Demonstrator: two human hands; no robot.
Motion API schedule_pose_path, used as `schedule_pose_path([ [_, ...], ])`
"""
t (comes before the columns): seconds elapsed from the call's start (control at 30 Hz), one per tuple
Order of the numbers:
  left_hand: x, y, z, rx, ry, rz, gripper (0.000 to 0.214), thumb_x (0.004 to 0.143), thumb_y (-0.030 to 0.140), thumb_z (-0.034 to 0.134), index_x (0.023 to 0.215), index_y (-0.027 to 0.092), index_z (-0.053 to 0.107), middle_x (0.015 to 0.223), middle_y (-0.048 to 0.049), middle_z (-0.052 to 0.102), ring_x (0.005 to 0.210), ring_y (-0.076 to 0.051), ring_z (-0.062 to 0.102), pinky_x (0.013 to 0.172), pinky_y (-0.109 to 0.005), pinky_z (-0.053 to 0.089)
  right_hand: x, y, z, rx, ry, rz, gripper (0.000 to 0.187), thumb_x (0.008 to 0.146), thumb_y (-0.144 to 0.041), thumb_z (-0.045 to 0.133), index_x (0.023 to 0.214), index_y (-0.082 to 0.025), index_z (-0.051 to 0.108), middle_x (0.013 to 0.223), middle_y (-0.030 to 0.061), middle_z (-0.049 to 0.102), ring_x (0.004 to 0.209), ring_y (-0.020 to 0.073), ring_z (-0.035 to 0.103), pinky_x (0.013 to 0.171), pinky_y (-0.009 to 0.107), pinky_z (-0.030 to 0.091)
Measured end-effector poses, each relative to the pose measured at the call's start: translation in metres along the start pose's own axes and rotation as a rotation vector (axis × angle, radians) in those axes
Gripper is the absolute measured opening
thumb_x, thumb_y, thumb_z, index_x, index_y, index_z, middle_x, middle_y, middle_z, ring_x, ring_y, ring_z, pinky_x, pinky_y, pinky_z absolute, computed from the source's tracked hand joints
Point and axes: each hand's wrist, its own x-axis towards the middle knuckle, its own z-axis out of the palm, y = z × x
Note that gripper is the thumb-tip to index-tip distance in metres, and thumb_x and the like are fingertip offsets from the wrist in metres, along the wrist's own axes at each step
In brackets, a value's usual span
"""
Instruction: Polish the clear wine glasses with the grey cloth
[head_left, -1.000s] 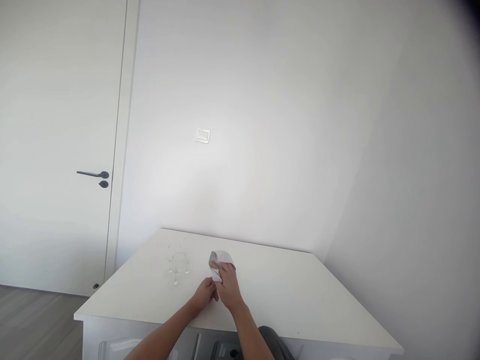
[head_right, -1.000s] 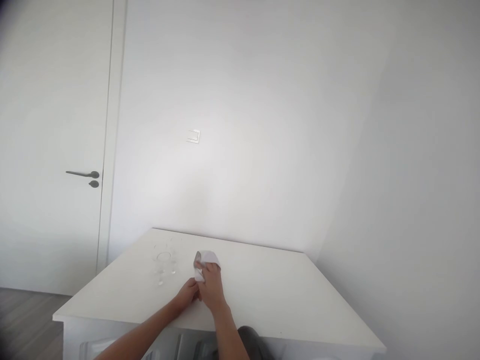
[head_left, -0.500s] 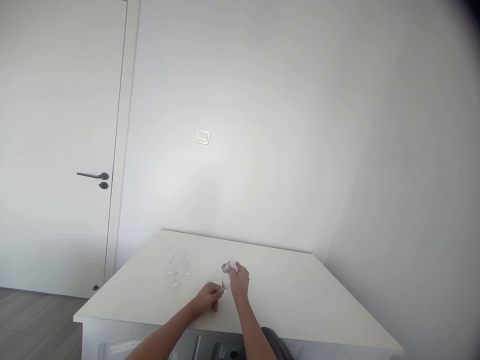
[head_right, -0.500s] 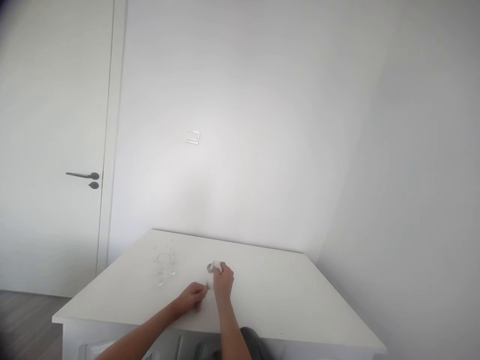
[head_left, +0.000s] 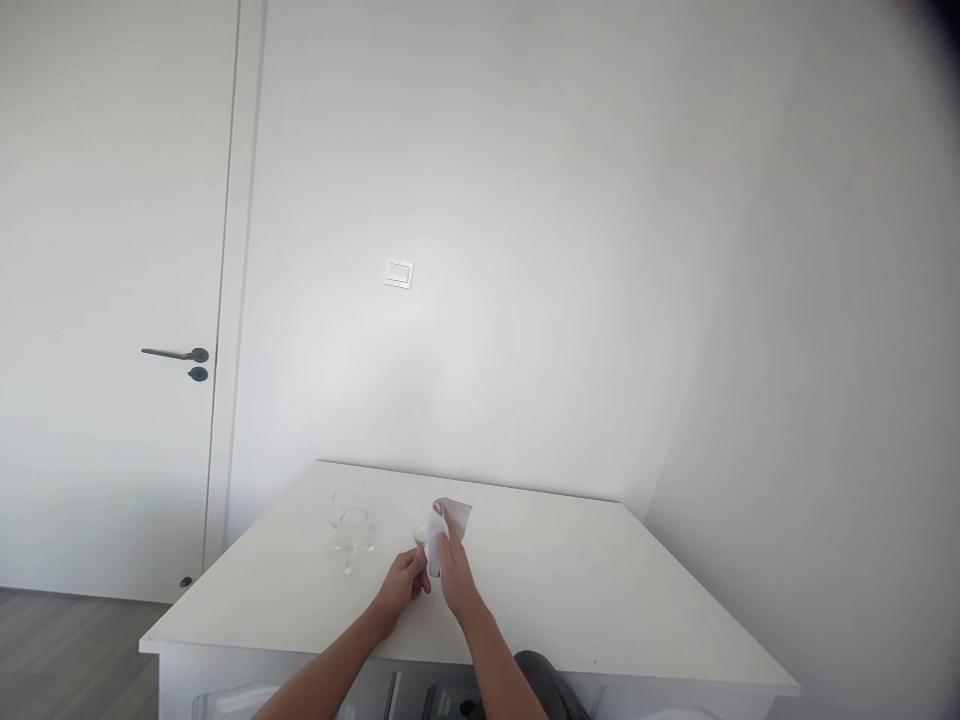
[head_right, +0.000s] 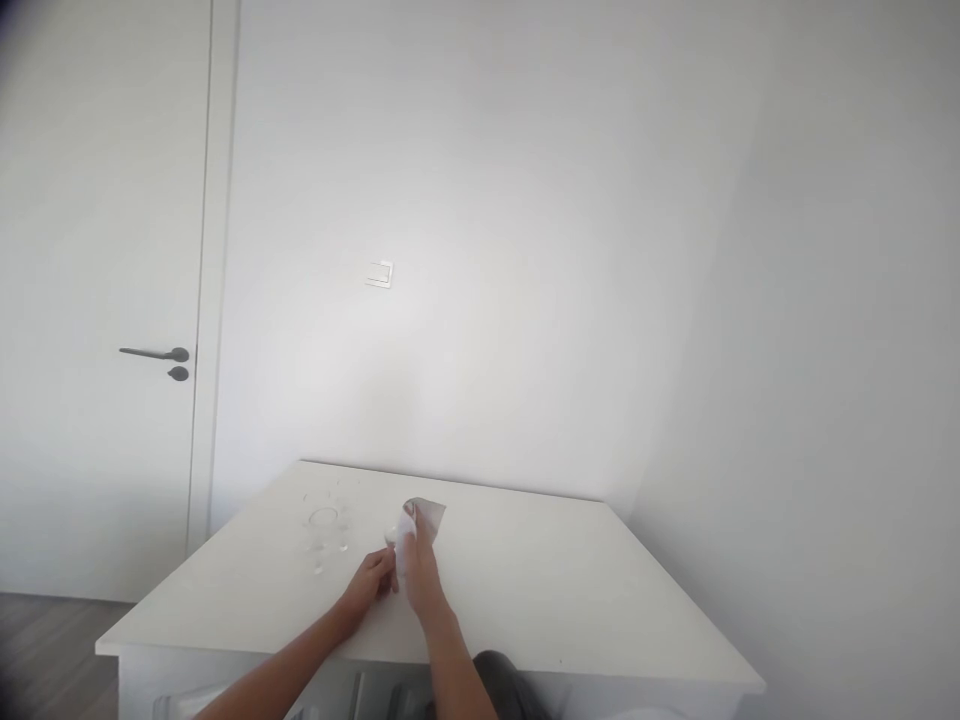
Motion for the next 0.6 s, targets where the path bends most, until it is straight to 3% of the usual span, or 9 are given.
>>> schedule_pose_path([
  [0.07, 0.001, -0.002, 0.001, 0.015, 0.003, -0.001, 0.057, 0.081, 0.076, 0.050, 0.068, 0.021, 0.051, 0.052, -0.0003, 0.056, 0.045, -0.012, 0.040, 0.050, -0.028, 0.026, -0.004, -0.005, -0.003, -0.233, -0.138, -0.141, 0.050, 0.103, -0.041, 0.041, 0.149, -0.029, 0.056, 0.163, 0.0051, 0.045, 0.154, 0.0267, 0.035, 0.125, 0.045, 0.031],
  [0.1, 0.001, -0.002, 0.003, 0.028, 0.003, -0.004, 0.053, 0.081, 0.073, 0.051, 0.068, 0.021, 0.052, 0.051, 0.0003, 0.055, 0.045, -0.012, 0.040, 0.050, -0.028, 0.026, -0.005, -0.007, -0.004, -0.351, -0.197, -0.183, 0.050, 0.101, -0.035, 0.044, 0.149, -0.032, 0.056, 0.164, 0.0040, 0.043, 0.154, 0.0280, 0.033, 0.125, 0.047, 0.028],
  [0.17, -0.001, -0.001, 0.006, 0.053, -0.014, -0.011, 0.045, 0.080, 0.065, 0.054, 0.068, 0.021, 0.053, 0.050, 0.0010, 0.054, 0.046, -0.013, 0.042, 0.051, -0.028, 0.027, -0.006, -0.010, -0.007, -0.584, -0.241, -0.236, 0.051, 0.092, -0.024, 0.053, 0.141, -0.035, 0.065, 0.150, 0.0072, 0.058, 0.144, 0.0329, 0.043, 0.120, 0.053, 0.032],
  [0.23, -0.003, 0.001, 0.009, 0.075, -0.065, -0.011, 0.040, 0.077, 0.059, 0.060, 0.067, 0.021, 0.056, 0.048, 0.0008, 0.053, 0.046, -0.014, 0.046, 0.052, -0.029, 0.030, -0.005, -0.011, -0.009, -0.748, -0.189, -0.243, 0.053, 0.080, -0.016, 0.060, 0.129, -0.033, 0.073, 0.131, 0.0100, 0.067, 0.131, 0.0360, 0.051, 0.114, 0.056, 0.036],
  [0.3, -0.006, 0.004, 0.011, 0.109, -0.143, -0.006, 0.043, 0.075, 0.060, 0.065, 0.063, 0.020, 0.058, 0.044, 0.0004, 0.052, 0.045, -0.015, 0.049, 0.053, -0.030, 0.031, -0.003, -0.009, -0.011, -0.804, -0.072, -0.231, 0.055, 0.072, -0.012, 0.062, 0.123, -0.030, 0.075, 0.129, 0.0109, 0.067, 0.126, 0.0368, 0.052, 0.112, 0.056, 0.036],
  [0.43, -0.010, 0.010, 0.011, 0.188, -0.244, 0.015, 0.060, 0.076, 0.076, 0.062, 0.055, 0.022, 0.051, 0.039, 0.0017, 0.046, 0.041, -0.015, 0.045, 0.052, -0.029, 0.026, 0.003, 0.000, -0.016, -0.641, 0.104, -0.132, 0.041, 0.072, -0.014, 0.058, 0.107, -0.026, 0.077, 0.127, 0.0096, 0.067, 0.114, 0.0303, 0.061, 0.103, 0.045, 0.047],
  [0.6, -0.014, 0.014, 0.007, 0.225, -0.299, 0.019, 0.068, 0.080, 0.084, 0.053, 0.052, 0.024, 0.040, 0.040, 0.0013, 0.046, 0.041, -0.013, 0.042, 0.054, -0.030, 0.024, 0.013, 0.006, -0.021, -0.257, 0.274, 0.168, 0.024, 0.076, -0.032, 0.063, 0.093, -0.022, 0.075, 0.098, 0.0078, 0.076, 0.090, 0.0265, 0.070, 0.084, 0.038, 0.053],
])
